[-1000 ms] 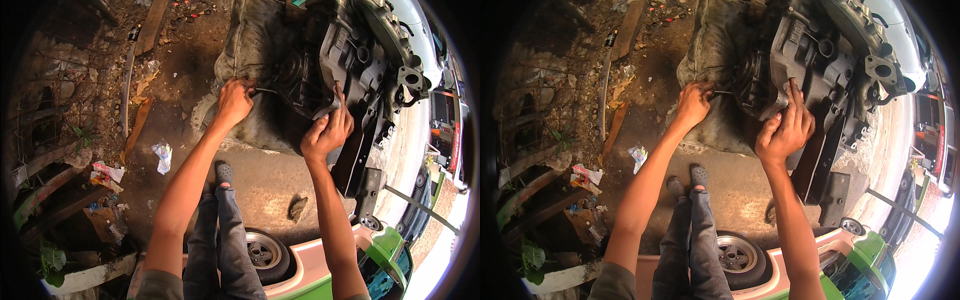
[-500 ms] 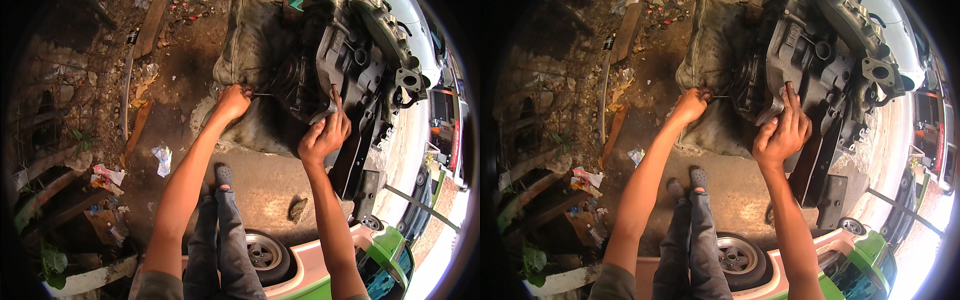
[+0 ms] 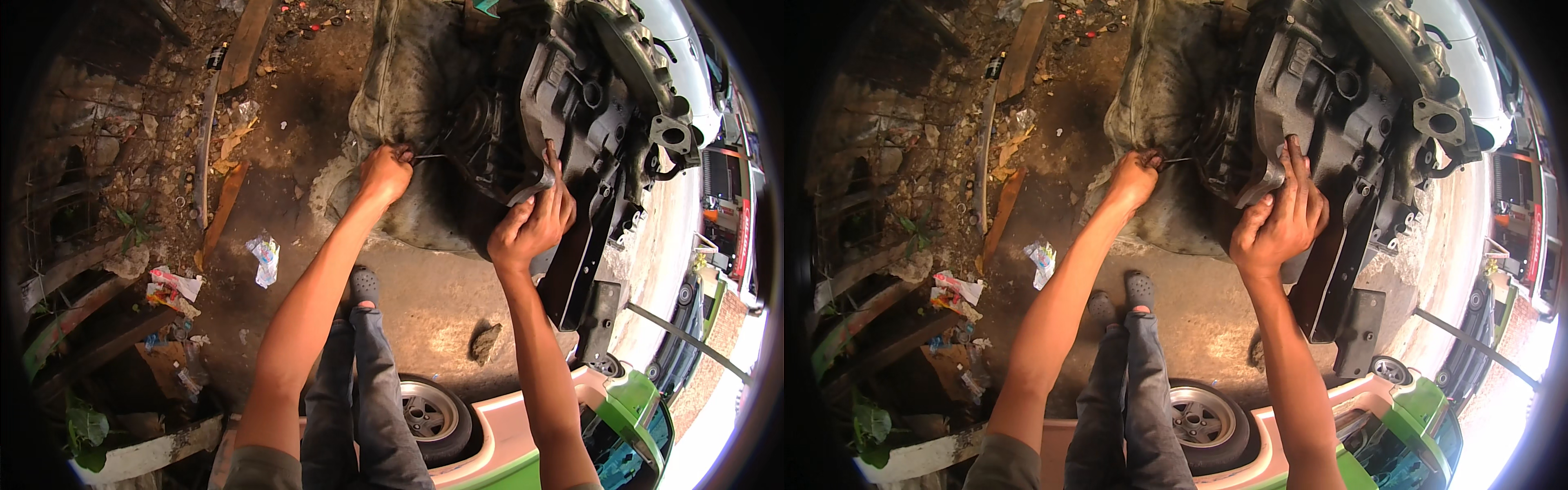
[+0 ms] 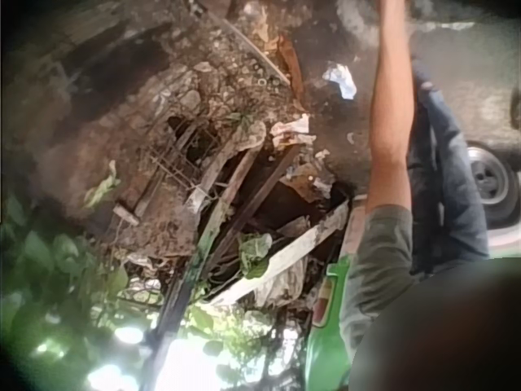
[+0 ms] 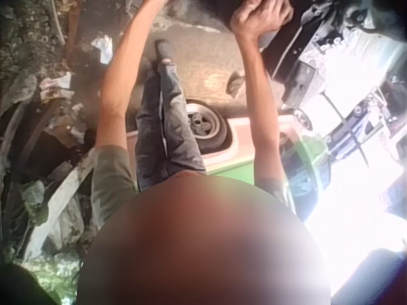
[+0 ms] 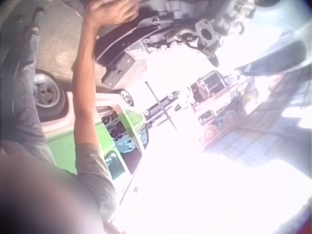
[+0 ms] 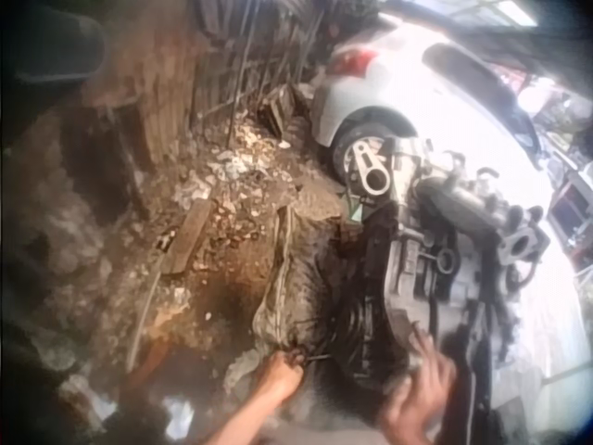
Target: The person uses a wrench to loosen and remove bolts from a car engine block resting on a tarp. They repeatedly reposition the wrench and hands to access different bolt locations while working in an outdoor area with vehicles nearby.
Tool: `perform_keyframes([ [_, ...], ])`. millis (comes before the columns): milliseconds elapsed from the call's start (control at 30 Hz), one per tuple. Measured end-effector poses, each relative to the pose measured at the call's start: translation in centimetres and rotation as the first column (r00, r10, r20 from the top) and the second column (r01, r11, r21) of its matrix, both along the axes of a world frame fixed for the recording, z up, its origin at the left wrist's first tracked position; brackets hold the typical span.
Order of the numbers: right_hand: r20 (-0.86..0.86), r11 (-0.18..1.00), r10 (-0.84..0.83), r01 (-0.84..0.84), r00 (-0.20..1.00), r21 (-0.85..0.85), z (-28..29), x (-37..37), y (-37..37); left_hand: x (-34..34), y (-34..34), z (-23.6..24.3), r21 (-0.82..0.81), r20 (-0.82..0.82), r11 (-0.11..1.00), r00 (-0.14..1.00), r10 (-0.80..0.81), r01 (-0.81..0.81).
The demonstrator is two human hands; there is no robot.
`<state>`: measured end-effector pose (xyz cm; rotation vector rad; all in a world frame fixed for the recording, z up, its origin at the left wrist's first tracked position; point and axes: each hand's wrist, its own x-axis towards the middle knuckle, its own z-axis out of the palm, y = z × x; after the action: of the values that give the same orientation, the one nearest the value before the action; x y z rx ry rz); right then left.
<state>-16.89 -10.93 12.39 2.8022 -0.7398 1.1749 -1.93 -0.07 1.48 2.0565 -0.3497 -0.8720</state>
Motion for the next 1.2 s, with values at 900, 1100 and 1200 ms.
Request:
perform_keyframes([
  [900,-0.020,1.000,0.006,-0.006,1.000,-0.005,0.0,-0.2,0.0,-9.0,1.1,11.3,0.063,0.531,0.959,0.804,-0.268,0.277],
  [1100,-0.011,1.000,-0.006,0.005,1.000,-0.011,0.0,-0.1,0.1,-10.0,0.6,10.7,0.237,0.609,0.925,0.696,-0.381,0.298],
  [1200,-0.019,1.000,-0.003,0.002,1.000,-0.015,0.0,-0.1,0.0,-10.4,1.7,9.7,0.276,0.604,0.917,0.690,-0.398,0.288],
])
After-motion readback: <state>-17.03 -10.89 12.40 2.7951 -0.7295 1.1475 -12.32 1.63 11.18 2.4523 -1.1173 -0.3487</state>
